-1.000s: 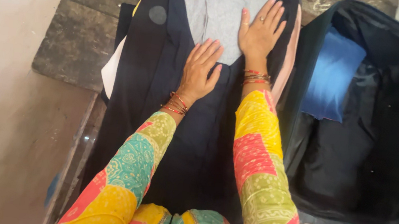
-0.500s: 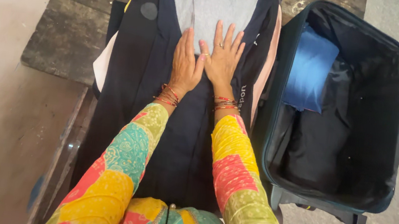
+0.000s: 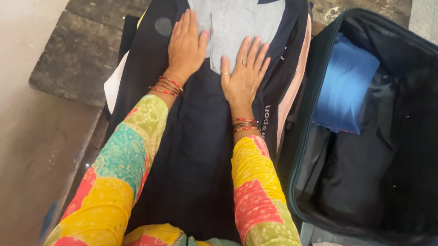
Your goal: The person folds a dark-colored jacket on a flat surface, smoothing the fabric and aligning the edges. They then fold a pair of blue jeans and place them on top of the jacket.
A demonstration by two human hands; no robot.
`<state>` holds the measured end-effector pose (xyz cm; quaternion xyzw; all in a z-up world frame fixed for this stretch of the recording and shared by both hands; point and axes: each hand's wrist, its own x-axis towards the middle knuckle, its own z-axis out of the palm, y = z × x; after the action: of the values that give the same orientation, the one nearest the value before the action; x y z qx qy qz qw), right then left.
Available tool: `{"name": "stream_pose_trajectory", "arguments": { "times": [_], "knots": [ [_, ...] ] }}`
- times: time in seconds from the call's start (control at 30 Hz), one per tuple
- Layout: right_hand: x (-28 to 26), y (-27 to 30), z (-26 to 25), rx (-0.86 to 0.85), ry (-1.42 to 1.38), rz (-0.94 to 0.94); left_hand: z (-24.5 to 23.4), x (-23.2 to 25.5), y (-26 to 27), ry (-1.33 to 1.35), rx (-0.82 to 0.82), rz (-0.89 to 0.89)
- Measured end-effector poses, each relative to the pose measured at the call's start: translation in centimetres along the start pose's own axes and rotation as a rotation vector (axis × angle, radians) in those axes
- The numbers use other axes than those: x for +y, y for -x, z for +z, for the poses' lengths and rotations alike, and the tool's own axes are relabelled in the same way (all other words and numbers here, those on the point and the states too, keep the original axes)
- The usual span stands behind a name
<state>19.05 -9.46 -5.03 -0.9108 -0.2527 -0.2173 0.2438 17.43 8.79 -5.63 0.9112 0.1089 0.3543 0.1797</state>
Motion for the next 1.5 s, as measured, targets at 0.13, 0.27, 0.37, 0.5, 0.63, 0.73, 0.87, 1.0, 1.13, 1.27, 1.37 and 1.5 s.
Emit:
{"name": "stream_pose_trajectory", "arguments": {
  "times": [0.13,0.27,0.37,0.5,0.63,0.73,0.87,1.0,1.13,1.27,1.37,1.5],
  "knots": [
    [0.0,-0.1,0.0,0.023,-0.026,-0.006,2.1,-2.4,-0.9,0.003,-0.044,0.077],
    [0.1,0.1,0.1,0.042,-0.047,-0.004,2.9,-4.2,-5.1,-0.160,-0.141,0.058],
    [0.2,-0.2,0.1,0.048,-0.044,-0.006,3.0,-4.7,-7.3,-0.148,-0.195,-0.121],
    [0.3,0.1,0.4,0.049,-0.065,-0.008,3.4,-4.0,-5.0,-0.228,-0.030,0.019],
    [0.4,0.1,0.5,0.056,-0.083,-0.007,2.5,-3.5,-1.7,-0.219,-0.022,0.107],
    [0.5,0.2,0.7,0.066,-0.079,-0.006,1.2,-3.6,0.6,-0.172,-0.074,0.142],
    [0.6,0.3,0.7,0.082,-0.082,-0.011,-1.0,-3.6,2.9,-0.153,-0.026,0.118],
    [0.5,0.3,0.6,0.068,-0.086,0.005,-2.9,-2.1,3.4,-0.053,0.154,-0.026],
    [0.5,0.2,0.5,0.064,-0.081,0.009,-3.0,-2.0,3.2,-0.114,0.220,-0.043],
    [0.8,0.3,0.8,0.060,-0.064,0.002,-1.8,-3.6,3.6,-0.070,0.365,-0.132],
    [0.8,0.6,1.0,0.071,-0.076,0.010,-1.0,-4.3,3.5,-0.129,0.346,-0.193],
    [0.8,0.4,1.1,0.115,-0.124,0.006,-1.9,-3.9,3.3,-0.050,0.255,-0.231]
  ]
}}
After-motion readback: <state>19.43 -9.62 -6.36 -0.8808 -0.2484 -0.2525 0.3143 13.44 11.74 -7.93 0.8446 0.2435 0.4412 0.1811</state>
